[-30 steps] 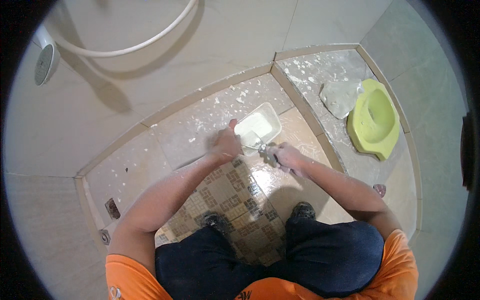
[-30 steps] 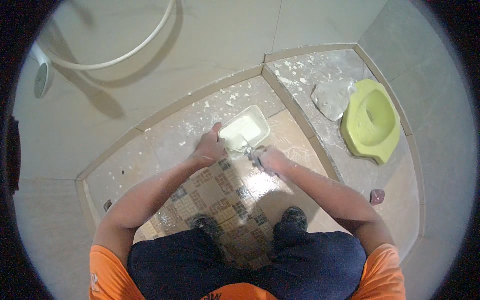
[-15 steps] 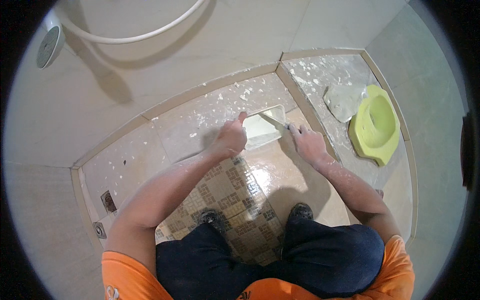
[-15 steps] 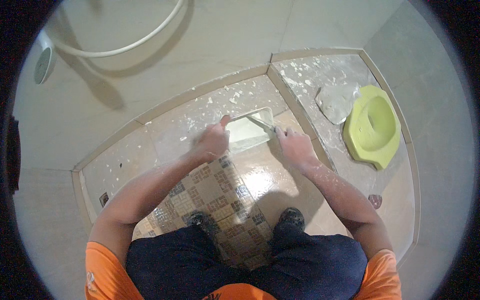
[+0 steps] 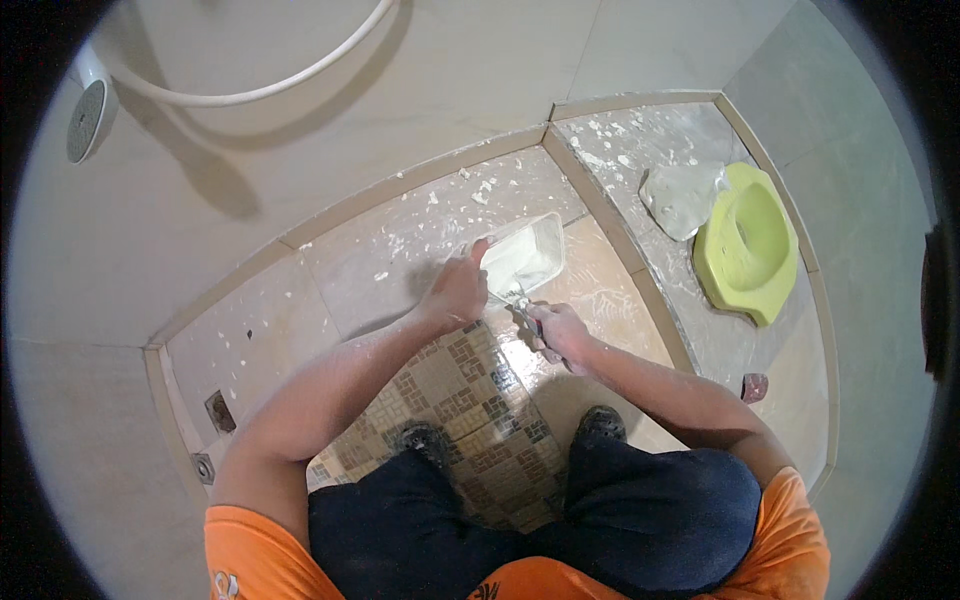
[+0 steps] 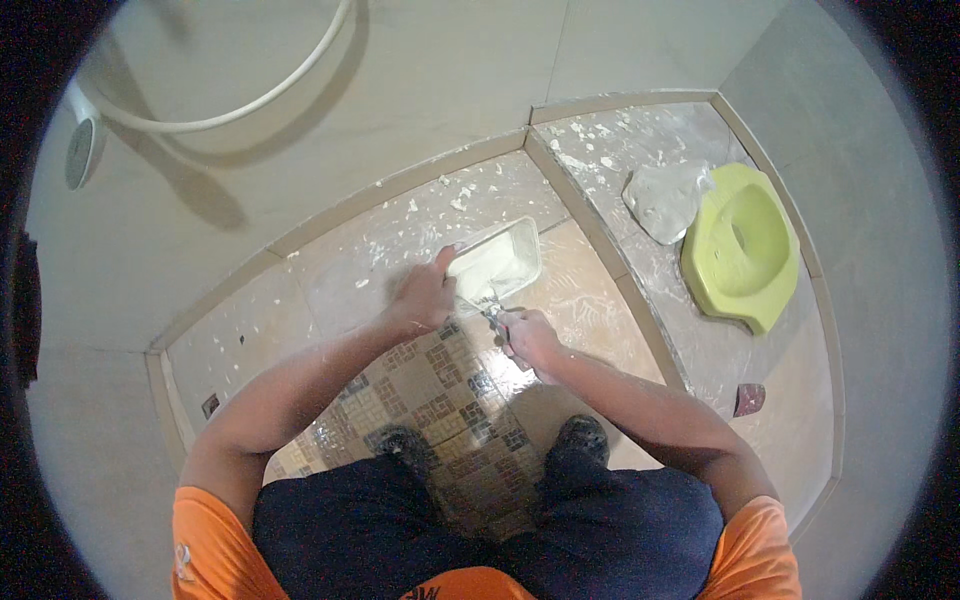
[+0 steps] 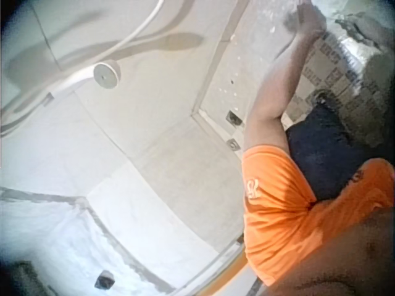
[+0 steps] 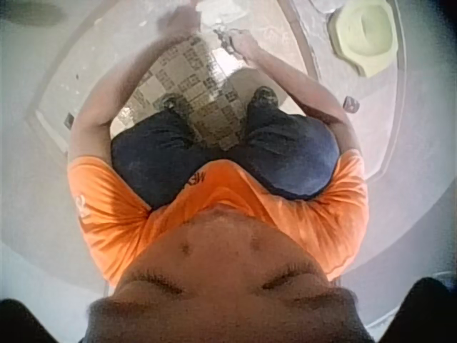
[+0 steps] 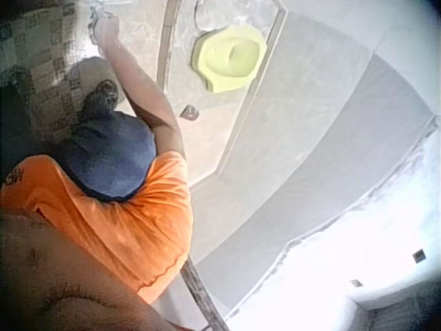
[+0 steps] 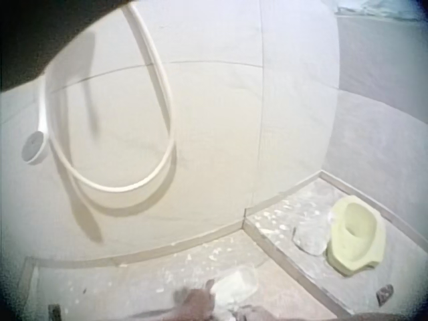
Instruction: The person mixes white plaster in a container using a putty knife and then applies the mixture to the tiled bathroom wall.
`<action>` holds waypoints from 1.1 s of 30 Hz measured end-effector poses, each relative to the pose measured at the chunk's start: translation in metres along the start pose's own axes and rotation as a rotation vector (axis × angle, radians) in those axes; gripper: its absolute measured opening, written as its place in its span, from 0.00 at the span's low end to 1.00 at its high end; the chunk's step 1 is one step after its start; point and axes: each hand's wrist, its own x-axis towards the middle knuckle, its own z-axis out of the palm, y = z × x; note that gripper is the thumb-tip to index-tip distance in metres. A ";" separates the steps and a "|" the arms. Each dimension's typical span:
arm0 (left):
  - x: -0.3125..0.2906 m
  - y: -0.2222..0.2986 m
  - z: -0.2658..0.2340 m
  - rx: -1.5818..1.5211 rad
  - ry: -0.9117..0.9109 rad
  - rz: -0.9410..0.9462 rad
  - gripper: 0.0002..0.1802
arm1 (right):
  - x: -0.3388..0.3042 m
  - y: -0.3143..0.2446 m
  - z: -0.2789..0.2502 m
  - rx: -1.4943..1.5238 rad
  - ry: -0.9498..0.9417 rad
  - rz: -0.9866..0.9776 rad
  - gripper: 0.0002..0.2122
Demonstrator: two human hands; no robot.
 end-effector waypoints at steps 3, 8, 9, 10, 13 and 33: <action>0.004 -0.002 -0.004 0.000 0.021 0.094 0.29 | 0.020 0.005 -0.015 0.189 -0.009 -0.061 0.13; 0.007 0.007 -0.013 -0.061 -0.008 0.086 0.29 | 0.015 0.011 -0.017 0.000 0.165 -0.110 0.15; 0.008 0.006 -0.012 -0.027 -0.005 0.082 0.29 | 0.015 0.011 -0.016 -0.004 0.115 -0.115 0.15; 0.009 0.004 -0.011 0.006 -0.002 0.078 0.30 | 0.016 0.010 -0.015 -0.009 0.064 -0.121 0.16; 0.011 -0.001 -0.009 -0.215 -0.074 0.016 0.30 | 0.012 -0.018 -0.014 -0.065 0.256 -0.154 0.17; 0.026 -0.019 0.009 -0.050 0.092 0.017 0.30 | 0.018 -0.030 -0.089 -1.442 0.581 -0.622 0.16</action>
